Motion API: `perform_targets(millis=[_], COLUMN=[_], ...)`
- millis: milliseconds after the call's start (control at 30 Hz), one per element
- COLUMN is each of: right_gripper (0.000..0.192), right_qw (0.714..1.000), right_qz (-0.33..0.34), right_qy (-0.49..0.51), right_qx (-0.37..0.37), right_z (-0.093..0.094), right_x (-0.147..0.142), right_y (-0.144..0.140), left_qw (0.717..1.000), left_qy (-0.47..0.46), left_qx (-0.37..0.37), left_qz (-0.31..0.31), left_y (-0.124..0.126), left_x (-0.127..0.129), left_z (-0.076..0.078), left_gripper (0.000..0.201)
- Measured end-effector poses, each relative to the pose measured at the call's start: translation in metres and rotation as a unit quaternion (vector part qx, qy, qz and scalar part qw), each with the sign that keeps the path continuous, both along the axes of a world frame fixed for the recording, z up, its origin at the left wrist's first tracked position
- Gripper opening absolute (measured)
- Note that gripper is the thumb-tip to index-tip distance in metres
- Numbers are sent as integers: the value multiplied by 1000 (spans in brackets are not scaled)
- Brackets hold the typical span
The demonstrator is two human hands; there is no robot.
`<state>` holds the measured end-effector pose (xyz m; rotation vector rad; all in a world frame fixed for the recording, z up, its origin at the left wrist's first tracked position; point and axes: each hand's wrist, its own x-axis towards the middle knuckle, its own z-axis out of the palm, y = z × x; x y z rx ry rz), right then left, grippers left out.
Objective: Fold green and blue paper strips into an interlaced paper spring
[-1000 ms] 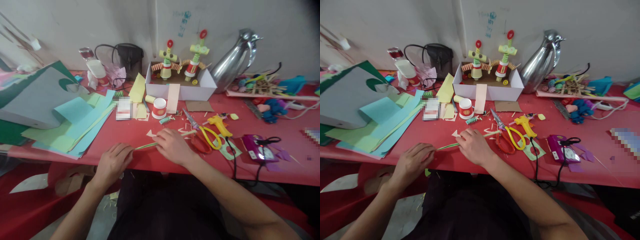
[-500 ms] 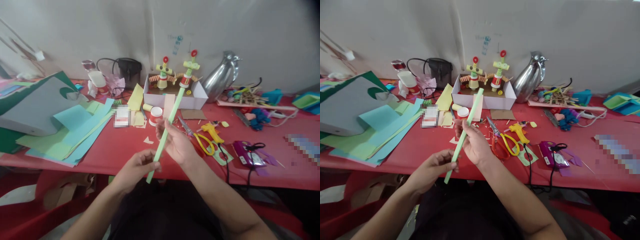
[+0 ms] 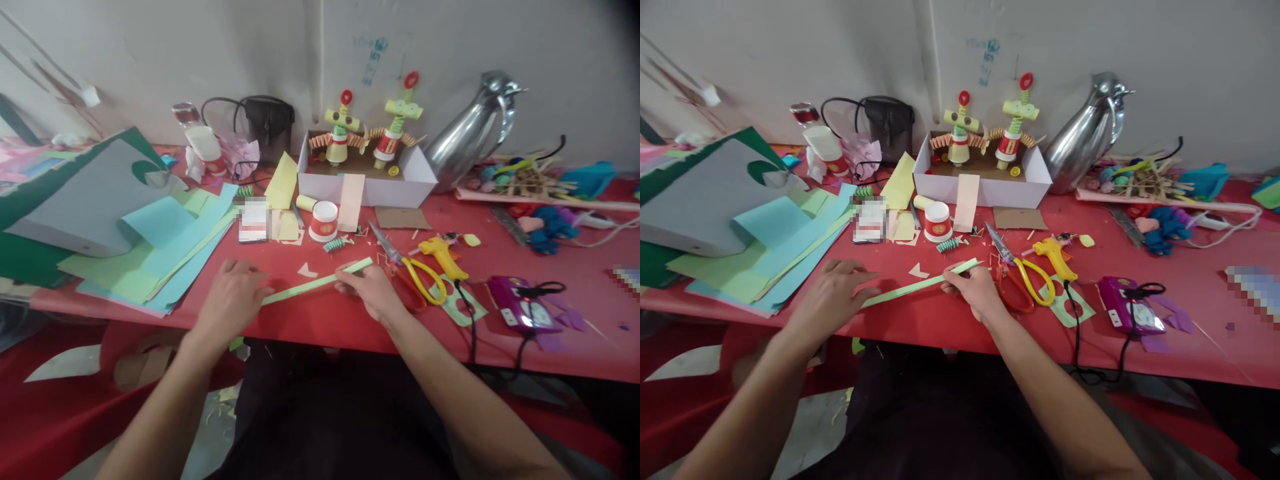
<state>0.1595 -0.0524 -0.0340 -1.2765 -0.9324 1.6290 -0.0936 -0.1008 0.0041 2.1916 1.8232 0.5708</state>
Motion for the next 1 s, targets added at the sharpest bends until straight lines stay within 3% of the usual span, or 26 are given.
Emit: perform_targets(millis=[67,167,233,333,367,433,500,567,833,1000], right_gripper=[19,24,32,42,42,32,21,23,29,26], right_qw=[1000,1000,999,971,938,830,730,686,648,686], right_qz=[4,9,18,-2,-16,-19,26,73,149,159], right_qy=[-7,-15,-42,-194,-275,-432,-524,-555,-600,-562], right_qx=[-5,-4,12,139,212,353,439,465,444,434], right_z=[-1,-4,-6,-7,-6,-3,-1,0,-5,7], right_x=[-5,-7,0,16,23,33,40,43,43,45], right_y=[0,1,2,2,1,-2,-5,-7,0,3], left_qw=[997,991,987,984,984,984,984,986,996,993], left_qy=[-9,-93,-138,-163,-163,-159,-153,-139,32,-48], left_qx=[81,69,54,53,56,61,65,68,72,74], left_qz=[-8,-63,-63,-50,-51,-54,-55,-58,-42,-74], left_y=[0,4,8,11,12,12,12,11,15,28], left_x=[31,67,77,76,75,72,71,73,94,103], left_z=[-11,-33,-44,-52,-53,-53,-54,-54,-39,-42], left_gripper=[26,27,25,21,20,21,22,24,28,22])
